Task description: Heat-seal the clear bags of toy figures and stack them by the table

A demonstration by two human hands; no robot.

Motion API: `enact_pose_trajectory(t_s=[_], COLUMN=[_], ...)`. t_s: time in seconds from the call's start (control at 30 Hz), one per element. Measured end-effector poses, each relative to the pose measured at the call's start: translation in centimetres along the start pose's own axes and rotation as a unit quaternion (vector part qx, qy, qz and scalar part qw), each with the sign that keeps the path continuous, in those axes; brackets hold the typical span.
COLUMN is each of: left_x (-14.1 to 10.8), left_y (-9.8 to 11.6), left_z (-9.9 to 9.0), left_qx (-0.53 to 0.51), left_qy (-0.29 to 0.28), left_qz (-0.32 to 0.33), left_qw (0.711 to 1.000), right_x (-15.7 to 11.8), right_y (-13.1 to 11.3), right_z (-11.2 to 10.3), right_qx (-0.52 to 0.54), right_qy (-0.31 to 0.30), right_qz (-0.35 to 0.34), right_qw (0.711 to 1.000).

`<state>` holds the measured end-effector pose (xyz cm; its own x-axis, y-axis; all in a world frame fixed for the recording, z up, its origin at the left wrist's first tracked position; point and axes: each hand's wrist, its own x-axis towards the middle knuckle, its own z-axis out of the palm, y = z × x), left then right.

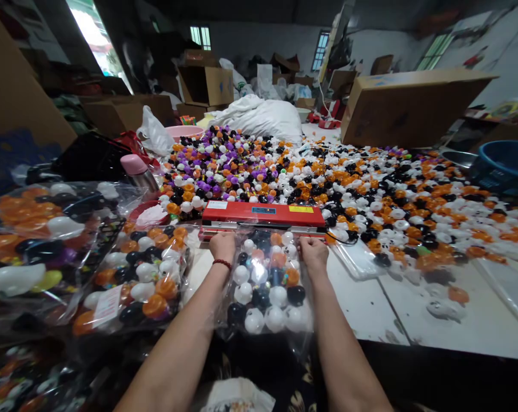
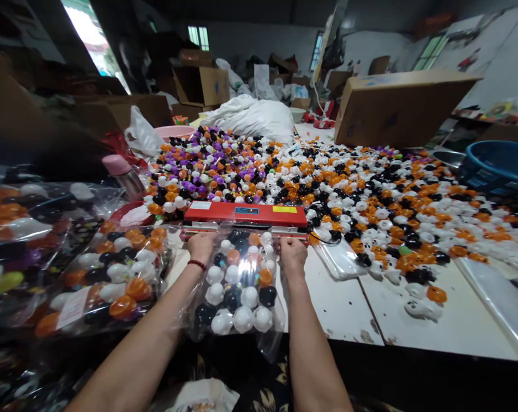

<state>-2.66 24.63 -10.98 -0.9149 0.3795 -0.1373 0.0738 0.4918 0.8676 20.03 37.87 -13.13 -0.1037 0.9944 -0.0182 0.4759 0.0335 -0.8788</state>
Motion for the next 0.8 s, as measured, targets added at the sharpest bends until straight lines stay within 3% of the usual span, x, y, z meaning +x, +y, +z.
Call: enact_pose_trajectory(t_s=[0.1, 0.17, 0.27, 0.37, 0.47, 0.6, 0.7, 0.8], left_x=[-0.3, -0.9, -1.7, -1.8, -0.7, 1.5, 2.8, 3.7], left_y=[0.0, -0.1, 0.4, 2.3, 5.3, 8.4, 9.1, 8.8], left_z=[0.3, 0.0, -1.2, -2.9, -4.1, -4.1, -3.0, -2.0], left_qx=[0.011, 0.01, 0.004, 0.052, 0.209, 0.404, 0.449, 0.467], left_qy=[0.028, 0.031, 0.069, 0.098, 0.043, -0.087, -0.122, -0.131], left_qz=[-0.01, -0.009, -0.004, 0.059, 0.136, 0.101, 0.081, 0.101], left_qw=[1.0, 0.999, 0.998, 0.992, 0.967, 0.905, 0.881, 0.869], right_x=[-0.3, -0.2, 1.0, 3.1, 4.8, 5.4, 5.1, 4.9], right_y=[-1.1, -2.3, -4.9, -7.6, -9.5, -10.5, -10.7, -11.0], right_z=[-0.7, -1.1, -1.3, -1.0, -0.8, -0.8, -0.6, -0.4], right_qx=[-0.092, -0.076, -0.006, -0.025, -0.121, -0.231, -0.284, -0.316], right_qy=[0.043, 0.034, -0.058, -0.192, -0.279, -0.343, -0.357, -0.353], right_qz=[-0.067, -0.127, -0.215, -0.221, -0.194, -0.21, -0.218, -0.214], right_qw=[0.993, 0.988, 0.975, 0.956, 0.933, 0.886, 0.863, 0.854])
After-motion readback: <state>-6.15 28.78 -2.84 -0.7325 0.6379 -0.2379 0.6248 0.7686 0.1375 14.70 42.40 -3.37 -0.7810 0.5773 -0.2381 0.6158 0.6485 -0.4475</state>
